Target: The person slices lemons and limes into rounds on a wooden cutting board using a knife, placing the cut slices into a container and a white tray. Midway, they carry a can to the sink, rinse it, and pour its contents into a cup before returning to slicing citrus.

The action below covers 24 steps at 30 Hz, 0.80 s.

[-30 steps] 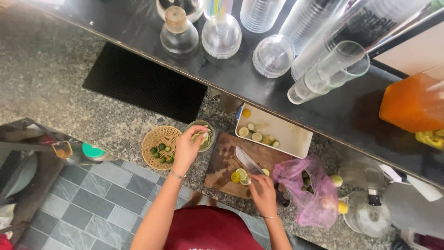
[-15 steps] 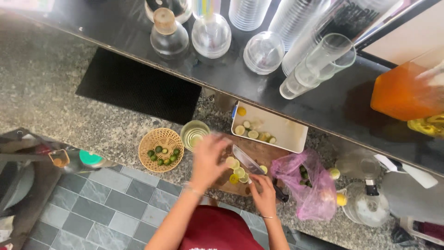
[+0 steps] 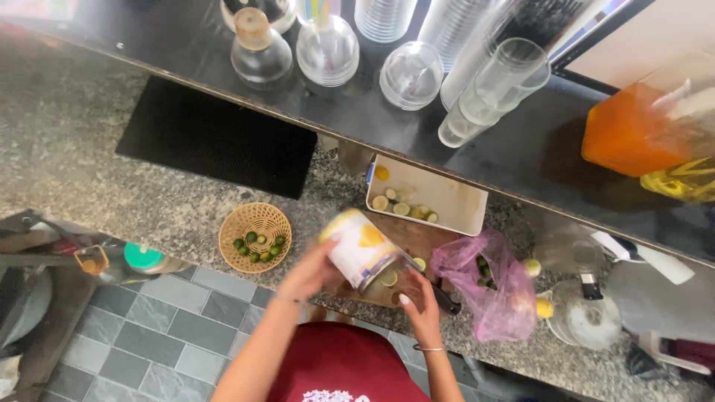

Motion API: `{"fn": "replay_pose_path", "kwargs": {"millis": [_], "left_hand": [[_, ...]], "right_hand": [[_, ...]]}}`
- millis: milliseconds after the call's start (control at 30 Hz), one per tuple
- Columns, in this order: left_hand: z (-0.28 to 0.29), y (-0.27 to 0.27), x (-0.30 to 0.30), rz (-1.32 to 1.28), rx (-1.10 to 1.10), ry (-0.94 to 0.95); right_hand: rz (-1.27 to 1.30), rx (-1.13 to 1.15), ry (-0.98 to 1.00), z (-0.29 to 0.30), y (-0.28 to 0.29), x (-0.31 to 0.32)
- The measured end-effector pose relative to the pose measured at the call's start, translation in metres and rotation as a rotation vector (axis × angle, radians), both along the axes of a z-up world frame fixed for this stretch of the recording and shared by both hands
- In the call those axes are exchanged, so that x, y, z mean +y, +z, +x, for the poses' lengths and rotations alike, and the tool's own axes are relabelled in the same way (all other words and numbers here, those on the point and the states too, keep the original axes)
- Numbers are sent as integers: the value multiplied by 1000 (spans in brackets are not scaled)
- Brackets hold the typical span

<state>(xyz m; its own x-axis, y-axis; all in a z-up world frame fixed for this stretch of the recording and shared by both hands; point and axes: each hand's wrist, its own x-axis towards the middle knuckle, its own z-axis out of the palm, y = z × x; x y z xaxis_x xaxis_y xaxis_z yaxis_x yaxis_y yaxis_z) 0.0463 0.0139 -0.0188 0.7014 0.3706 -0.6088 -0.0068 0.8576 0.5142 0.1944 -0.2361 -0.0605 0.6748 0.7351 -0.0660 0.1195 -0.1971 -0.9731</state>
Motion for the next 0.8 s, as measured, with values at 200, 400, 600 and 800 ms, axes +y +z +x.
{"fn": "replay_pose_path", "kwargs": {"millis": [200,400,600,800], "left_hand": [[29,-52,-70,-636,-277,-92],[36,7,-70,-678,-417,-123],[16,15,-75,-483,-597,-138],[-21,-18,-56,-628,-478,-136]], "right_hand": [[235,273,-28,-10,0,18],[197,23,-15,-7,19,13],[612,209,-213,-14,13,0],[680,61,-354,-38,-64,49]]}}
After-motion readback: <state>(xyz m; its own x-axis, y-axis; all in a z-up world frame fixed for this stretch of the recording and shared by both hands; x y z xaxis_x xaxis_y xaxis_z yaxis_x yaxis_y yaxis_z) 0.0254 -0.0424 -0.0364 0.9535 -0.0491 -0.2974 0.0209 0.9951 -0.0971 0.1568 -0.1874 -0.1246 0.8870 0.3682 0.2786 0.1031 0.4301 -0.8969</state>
